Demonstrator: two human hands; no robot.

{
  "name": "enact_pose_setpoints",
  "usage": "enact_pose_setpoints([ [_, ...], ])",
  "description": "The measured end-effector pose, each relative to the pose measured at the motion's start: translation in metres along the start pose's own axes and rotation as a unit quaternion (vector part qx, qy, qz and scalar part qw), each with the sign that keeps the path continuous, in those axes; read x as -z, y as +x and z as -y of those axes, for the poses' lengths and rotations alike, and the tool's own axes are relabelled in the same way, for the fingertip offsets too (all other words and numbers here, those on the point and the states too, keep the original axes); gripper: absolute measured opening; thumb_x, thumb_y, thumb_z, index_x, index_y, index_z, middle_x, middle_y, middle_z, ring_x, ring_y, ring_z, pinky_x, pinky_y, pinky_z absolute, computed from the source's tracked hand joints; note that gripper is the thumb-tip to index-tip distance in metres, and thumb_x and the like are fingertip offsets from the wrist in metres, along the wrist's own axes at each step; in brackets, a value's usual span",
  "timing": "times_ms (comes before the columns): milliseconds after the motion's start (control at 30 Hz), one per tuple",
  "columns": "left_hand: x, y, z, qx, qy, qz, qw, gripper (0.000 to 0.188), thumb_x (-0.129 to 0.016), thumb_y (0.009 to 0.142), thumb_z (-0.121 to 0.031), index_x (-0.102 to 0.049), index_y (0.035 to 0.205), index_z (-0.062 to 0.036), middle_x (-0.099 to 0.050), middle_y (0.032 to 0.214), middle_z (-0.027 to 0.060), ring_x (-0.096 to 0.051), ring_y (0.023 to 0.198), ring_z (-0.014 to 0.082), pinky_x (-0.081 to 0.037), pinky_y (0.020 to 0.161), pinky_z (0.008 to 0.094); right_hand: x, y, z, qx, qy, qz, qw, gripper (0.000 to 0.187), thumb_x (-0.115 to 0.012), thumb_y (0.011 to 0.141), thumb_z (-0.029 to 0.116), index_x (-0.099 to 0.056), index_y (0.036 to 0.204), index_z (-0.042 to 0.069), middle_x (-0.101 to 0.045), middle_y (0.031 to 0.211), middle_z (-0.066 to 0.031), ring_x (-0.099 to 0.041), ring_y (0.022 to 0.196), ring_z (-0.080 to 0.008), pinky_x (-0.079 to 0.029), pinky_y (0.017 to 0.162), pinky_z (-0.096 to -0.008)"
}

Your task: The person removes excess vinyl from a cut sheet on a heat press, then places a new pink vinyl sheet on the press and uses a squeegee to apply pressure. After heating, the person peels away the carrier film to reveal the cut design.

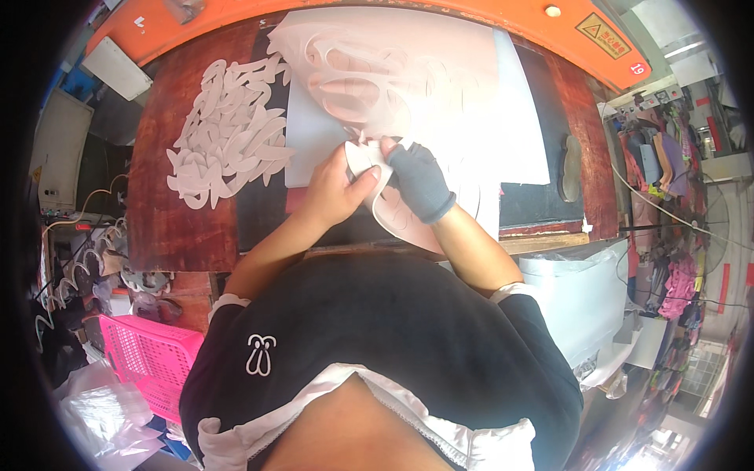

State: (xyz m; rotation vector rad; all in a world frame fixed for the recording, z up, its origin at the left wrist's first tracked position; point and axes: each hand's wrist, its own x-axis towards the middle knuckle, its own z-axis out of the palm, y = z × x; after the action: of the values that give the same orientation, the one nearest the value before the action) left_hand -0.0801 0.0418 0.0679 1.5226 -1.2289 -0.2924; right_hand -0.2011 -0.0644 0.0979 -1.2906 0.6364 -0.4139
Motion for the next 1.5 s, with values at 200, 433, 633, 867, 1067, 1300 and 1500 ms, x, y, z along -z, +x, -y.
enact_pose_setpoints([
  [200,0.018,0.006,0.011,-0.171,0.087,-0.196,0.962,0.010,-0.060,0.080,-0.007,-0.058,0.074,0.0008,-0.062,0.079,0.0119,-0.058,0.064,0.0262,-0.047,0.059,0.0318,0.007,0.008,0.013,0.040,0.024,-0.104,0.994,0.031,-0.050,0.093,0.027,-0.061,0.099,-0.001,-0.063,0.086,-0.0079,-0.059,0.073,-0.0124,-0.048,0.067,-0.0243],
  [433,0.004,0.004,0.005,0.029,-0.133,-0.054,0.989,0.013,-0.066,0.081,-0.009,-0.055,0.082,-0.0009,-0.059,0.078,0.0095,-0.059,0.062,0.0193,-0.046,0.055,0.0318,-0.009,0.011,-0.004,0.126,-0.143,-0.032,0.981,0.029,-0.050,0.093,0.025,-0.063,0.099,0.000,-0.064,0.087,-0.0043,-0.056,0.078,-0.0099,-0.046,0.071,-0.0253],
  [633,0.010,-0.010,-0.005,-0.177,-0.097,-0.119,0.972,0.012,-0.066,0.077,0.001,-0.054,0.078,-0.0029,-0.055,0.068,0.0102,-0.054,0.053,0.0202,-0.042,0.048,0.0309,-0.001,0.017,0.009,0.095,-0.043,-0.039,0.994,0.030,-0.050,0.093,0.027,-0.060,0.098,-0.001,-0.063,0.080,-0.0066,-0.058,0.065,-0.0121,-0.047,0.057,-0.0257],
  [867,0.074,-0.003,0.047,0.186,0.051,-0.118,0.974,0.012,-0.065,0.079,-0.009,-0.059,0.087,-0.0022,-0.060,0.082,0.0098,-0.058,0.077,0.0170,-0.047,0.070,0.0289,0.045,0.039,0.050,0.077,0.064,-0.122,0.988,0.024,-0.042,0.097,0.027,-0.051,0.101,0.005,-0.058,0.077,-0.0093,-0.048,0.049,-0.0119,-0.040,0.043,-0.0212],
  [1067,0.018,-0.003,0.055,0.037,0.039,0.004,0.999,0.062,-0.075,0.069,-0.029,-0.048,0.116,0.0021,-0.050,0.117,0.0224,-0.048,0.110,0.0359,-0.038,0.095,0.0422,0.053,0.064,0.062,0.062,0.162,-0.088,0.981,0.027,-0.039,0.098,0.030,-0.051,0.105,0.007,-0.058,0.077,-0.0092,-0.046,0.048,-0.0111,-0.041,0.042,-0.0221],
  [1300,-0.059,0.012,0.033,-0.078,-0.015,0.106,0.991,0.054,-0.074,0.070,-0.024,-0.047,0.112,-0.0038,-0.054,0.107,0.0167,-0.055,0.097,0.0323,-0.046,0.077,0.0396,0.058,0.073,0.066,0.092,0.128,-0.042,0.987,0.027,-0.037,0.098,0.028,-0.051,0.104,0.006,-0.060,0.077,-0.0103,-0.050,0.054,-0.0126,-0.044,0.047,-0.0227],
  [1500,-0.058,0.010,0.024,-0.028,-0.054,0.085,0.995,0.056,-0.074,0.069,-0.019,-0.043,0.113,-0.0030,-0.051,0.110,0.0152,-0.057,0.093,0.0277,-0.048,0.078,0.0384,0.064,0.073,0.063,0.071,0.188,-0.047,0.979,0.027,-0.037,0.098,0.029,-0.052,0.104,0.007,-0.061,0.077,-0.0091,-0.054,0.054,-0.0141,-0.047,0.046,-0.0245],
])
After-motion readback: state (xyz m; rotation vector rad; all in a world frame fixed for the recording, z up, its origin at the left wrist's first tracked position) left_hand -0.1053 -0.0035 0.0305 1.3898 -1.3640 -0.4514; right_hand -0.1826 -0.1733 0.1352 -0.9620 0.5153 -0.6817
